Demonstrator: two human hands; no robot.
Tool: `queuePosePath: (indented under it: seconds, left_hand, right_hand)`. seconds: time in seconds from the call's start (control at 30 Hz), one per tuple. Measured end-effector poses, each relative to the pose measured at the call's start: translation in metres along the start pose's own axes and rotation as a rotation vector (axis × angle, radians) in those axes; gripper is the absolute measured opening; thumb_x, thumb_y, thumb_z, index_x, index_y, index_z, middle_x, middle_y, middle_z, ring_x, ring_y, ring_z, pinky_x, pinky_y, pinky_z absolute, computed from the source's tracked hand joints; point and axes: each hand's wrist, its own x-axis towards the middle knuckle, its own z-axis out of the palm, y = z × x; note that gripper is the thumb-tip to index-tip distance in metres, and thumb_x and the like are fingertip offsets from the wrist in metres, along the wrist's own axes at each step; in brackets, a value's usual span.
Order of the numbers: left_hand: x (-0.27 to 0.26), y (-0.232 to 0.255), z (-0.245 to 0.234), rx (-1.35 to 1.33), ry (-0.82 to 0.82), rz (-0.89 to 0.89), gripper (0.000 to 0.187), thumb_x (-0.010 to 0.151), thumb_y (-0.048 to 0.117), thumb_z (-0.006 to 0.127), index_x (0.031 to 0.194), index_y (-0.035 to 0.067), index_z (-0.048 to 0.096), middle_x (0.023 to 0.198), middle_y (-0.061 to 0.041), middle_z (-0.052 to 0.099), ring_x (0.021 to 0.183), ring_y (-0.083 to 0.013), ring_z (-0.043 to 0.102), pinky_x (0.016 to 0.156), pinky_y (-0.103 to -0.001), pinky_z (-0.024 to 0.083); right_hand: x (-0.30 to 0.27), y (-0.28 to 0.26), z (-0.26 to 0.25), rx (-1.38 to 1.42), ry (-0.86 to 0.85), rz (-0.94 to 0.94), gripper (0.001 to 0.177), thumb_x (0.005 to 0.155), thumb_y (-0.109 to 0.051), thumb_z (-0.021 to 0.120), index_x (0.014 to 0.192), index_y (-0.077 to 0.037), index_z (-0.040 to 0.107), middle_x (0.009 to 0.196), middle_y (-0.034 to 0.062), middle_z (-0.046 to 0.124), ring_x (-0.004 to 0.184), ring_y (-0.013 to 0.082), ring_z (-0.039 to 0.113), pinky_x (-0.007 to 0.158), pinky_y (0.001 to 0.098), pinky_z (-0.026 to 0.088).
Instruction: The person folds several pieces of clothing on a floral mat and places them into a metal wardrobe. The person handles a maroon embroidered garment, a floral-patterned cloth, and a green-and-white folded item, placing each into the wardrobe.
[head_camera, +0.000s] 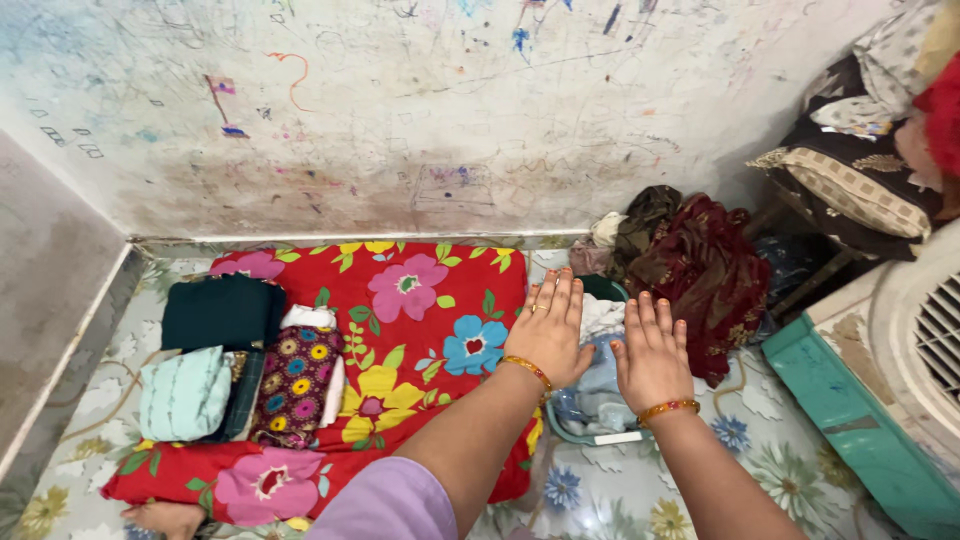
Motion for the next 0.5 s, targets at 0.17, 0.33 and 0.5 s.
queuePosePath:
  seconds: [0.17, 0.33, 0.5]
  left_hand:
    - [-0.005, -0.029, -0.009, 0.003, -0.01, -0.002, 0.097, 0.084, 0.047, 0.065, 0.155, -0.007, 0.025, 0.165, -0.027, 0.018, 0.155, -0.0403, 0.013, 0.124, -0.05, 0.013]
    - [-0.011, -0.053, -0.019, 0.026, -0.015, 0.011, 0.097, 0.084, 0.045, 0.066, 0.156, -0.007, 0.026, 0.166, -0.026, 0.018, 0.155, -0.0395, 0.013, 0.125, -0.05, 0.013]
    - [-0.017, -0.073, -0.029, 0.016, -0.023, 0.011, 0.097, 0.085, 0.048, 0.066, 0.155, -0.006, 0.026, 0.166, -0.027, 0.017, 0.155, -0.0399, 0.013, 0.125, -0.049, 0.013]
  right_hand:
    - [0.01, -0.028, 0.008, 0.018, 0.014, -0.001, 0.064, 0.099, -0.035, 0.048, 0.155, -0.007, 0.036, 0.166, 0.0139, 0.029, 0.154, 0.0357, 0.022, 0.124, 0.0523, 0.016]
    - [0.015, -0.053, 0.018, 0.046, 0.027, 0.008, 0.065, 0.099, -0.037, 0.047, 0.156, -0.007, 0.035, 0.165, 0.0143, 0.029, 0.153, 0.0362, 0.021, 0.122, 0.0526, 0.016]
    - [0.019, -0.076, 0.026, 0.082, 0.034, 0.013, 0.064, 0.099, -0.036, 0.048, 0.156, -0.009, 0.036, 0.166, 0.0141, 0.029, 0.154, 0.0357, 0.022, 0.123, 0.0528, 0.016]
